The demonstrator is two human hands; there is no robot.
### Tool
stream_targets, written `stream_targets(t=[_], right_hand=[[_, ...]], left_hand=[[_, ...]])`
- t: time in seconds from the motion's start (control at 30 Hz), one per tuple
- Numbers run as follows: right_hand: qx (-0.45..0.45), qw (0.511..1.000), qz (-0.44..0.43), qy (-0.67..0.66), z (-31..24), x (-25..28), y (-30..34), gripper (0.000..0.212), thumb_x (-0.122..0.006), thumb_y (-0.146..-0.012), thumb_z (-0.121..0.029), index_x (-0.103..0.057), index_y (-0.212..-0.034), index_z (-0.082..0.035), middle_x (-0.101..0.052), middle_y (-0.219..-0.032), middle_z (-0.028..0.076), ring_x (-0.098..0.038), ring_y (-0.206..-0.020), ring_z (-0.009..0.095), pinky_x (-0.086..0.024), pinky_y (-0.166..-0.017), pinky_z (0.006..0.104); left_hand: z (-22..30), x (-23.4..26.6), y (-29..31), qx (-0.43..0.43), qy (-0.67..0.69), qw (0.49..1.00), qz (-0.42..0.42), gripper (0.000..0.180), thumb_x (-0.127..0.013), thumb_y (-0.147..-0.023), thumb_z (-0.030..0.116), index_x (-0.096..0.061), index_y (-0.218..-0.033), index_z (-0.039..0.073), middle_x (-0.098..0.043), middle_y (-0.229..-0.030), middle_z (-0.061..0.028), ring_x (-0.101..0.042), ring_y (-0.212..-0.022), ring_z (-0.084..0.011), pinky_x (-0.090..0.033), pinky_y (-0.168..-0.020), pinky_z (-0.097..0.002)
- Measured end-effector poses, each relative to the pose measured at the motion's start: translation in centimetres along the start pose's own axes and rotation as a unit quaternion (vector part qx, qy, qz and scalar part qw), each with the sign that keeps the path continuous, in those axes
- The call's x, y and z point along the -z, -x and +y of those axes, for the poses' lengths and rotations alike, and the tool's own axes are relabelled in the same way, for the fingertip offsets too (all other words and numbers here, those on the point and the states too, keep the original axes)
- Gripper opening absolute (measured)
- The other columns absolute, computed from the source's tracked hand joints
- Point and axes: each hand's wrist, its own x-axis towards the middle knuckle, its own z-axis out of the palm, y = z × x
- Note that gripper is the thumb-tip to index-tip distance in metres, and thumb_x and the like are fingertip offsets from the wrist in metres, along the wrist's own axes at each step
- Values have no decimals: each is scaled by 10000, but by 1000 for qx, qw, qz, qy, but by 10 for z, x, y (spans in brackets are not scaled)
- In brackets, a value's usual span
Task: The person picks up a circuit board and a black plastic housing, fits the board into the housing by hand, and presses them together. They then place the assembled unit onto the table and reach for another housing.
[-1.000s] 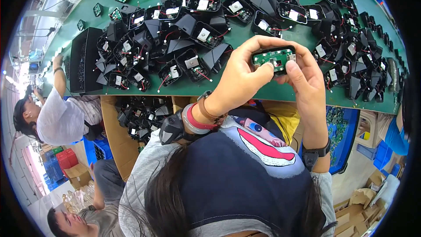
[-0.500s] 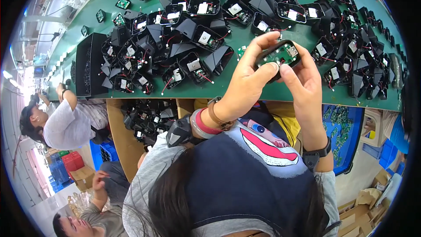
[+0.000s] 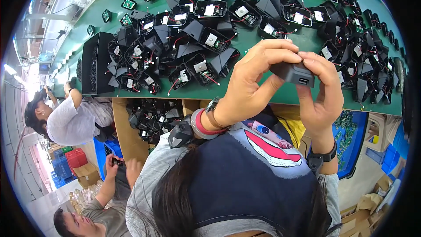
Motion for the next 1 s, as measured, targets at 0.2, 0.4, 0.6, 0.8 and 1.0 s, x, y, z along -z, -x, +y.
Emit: stream_targets(t=[0.2, 0.4, 0.6, 0.8, 1.0], right_hand=[[8, 998, 38, 43, 1, -3, -5, 277, -620, -841, -10, -554, -1109, 23, -582, -1145, 156, -587, -1026, 246, -458, -905, 351], [-156, 982, -39, -99, -4, 18, -2, 274, -627, -836, -39, -576, -1102, -2, -584, -1102, 115, -581, -1019, 194, -468, -876, 282], [-119, 993, 16, 17, 2, 7, 4, 169, -614, -842, -39, -595, -1002, 12, -602, -906, 114, -600, -798, 192, -481, -698, 279], [-292, 918, 52, -262, 14, 6, 33, 272, -585, -891, -73, -540, -1151, -5, -618, -963, 71, -579, -784, 116, -474, -726, 225], [-338, 892, 72, -292, 9, 50, 62, 271, -599, -897, -95, -541, -1146, -3, -627, -962, 72, -569, -793, 89, -466, -711, 217]], left_hand=[[-9, -11, -4, -2, -31, 999, 32, 301, -560, -803, -80, -596, -1083, 24, -554, -1145, -127, -591, -1014, -225, -506, -810, -310], [1, -14, 2, 84, -49, 995, 18, 316, -551, -803, -89, -573, -1099, 19, -557, -1073, -115, -591, -973, -214, -502, -776, -292], [-1, -19, 3, 131, -133, 982, -15, 302, -600, -818, -8, -561, -1116, 20, -587, -1012, -113, -604, -933, -211, -523, -708, -284], [22, -3, -29, 107, -304, 923, -209, 271, -613, -791, 5, -594, -1062, 16, -618, -978, -158, -616, -870, -309, -502, -761, -362], [-32, 70, -235, -27, -684, 618, -386, 179, -612, -704, 63, -659, -870, 13, -635, -795, -206, -612, -762, -374, -494, -711, -414]])
